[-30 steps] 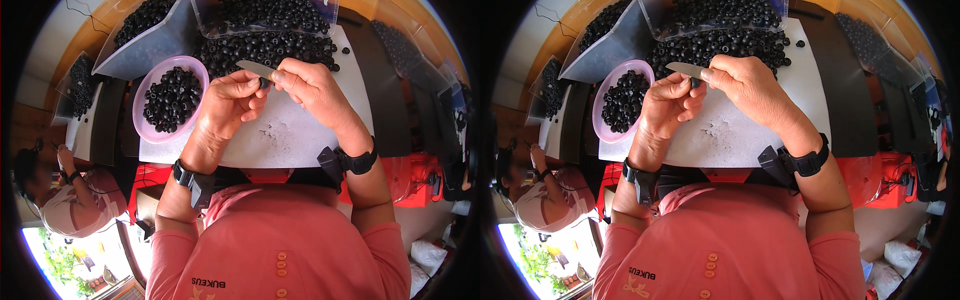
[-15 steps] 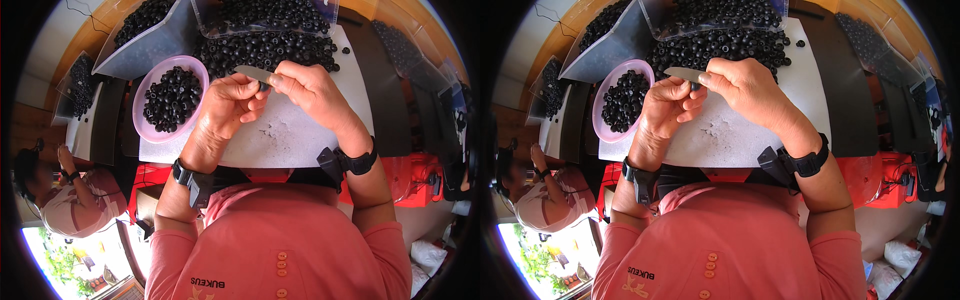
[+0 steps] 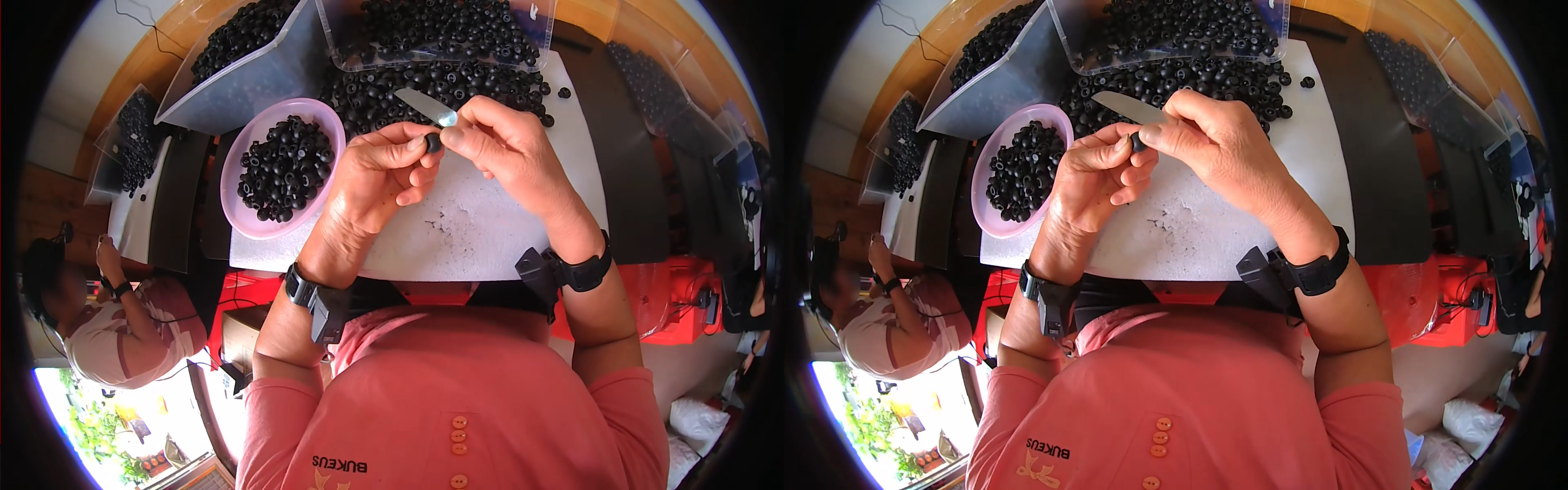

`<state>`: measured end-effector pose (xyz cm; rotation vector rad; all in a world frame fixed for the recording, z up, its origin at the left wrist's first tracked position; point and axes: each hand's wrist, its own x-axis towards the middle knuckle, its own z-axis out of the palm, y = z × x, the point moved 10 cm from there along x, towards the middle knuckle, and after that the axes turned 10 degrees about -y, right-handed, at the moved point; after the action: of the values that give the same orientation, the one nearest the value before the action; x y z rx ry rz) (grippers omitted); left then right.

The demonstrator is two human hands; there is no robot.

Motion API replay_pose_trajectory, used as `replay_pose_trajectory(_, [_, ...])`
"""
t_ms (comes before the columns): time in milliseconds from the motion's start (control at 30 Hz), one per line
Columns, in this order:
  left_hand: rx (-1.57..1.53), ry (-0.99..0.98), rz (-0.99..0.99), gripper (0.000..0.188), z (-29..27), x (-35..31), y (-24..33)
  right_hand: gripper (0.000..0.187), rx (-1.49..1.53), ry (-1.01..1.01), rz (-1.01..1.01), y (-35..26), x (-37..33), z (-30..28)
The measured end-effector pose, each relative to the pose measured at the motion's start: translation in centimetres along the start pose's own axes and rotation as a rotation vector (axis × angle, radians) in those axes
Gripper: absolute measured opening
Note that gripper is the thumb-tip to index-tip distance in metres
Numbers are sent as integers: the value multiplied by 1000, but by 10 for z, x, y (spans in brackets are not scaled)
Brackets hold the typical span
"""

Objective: Trimming excess material from small black rubber or plastic objects using a small knife.

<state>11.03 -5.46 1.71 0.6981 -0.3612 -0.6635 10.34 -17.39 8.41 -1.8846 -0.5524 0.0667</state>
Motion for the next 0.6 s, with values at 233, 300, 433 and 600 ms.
replay_pose_trajectory(233, [100, 65, 25, 14, 4, -3, 1, 28, 202, 0, 24, 8, 1, 10])
replay_pose_trajectory(300, [115, 64, 32, 13, 6, -1, 1, 28, 219, -23, 46, 8, 2, 10])
replay_pose_trajectory(433, [58, 28, 54, 13, 10, -2, 5, 28, 104, -14, -11, -2, 1, 12])
replay_pose_trajectory(600, [367, 277, 34, 16, 8, -29, 32, 26, 142, 14, -34, -11, -1, 6])
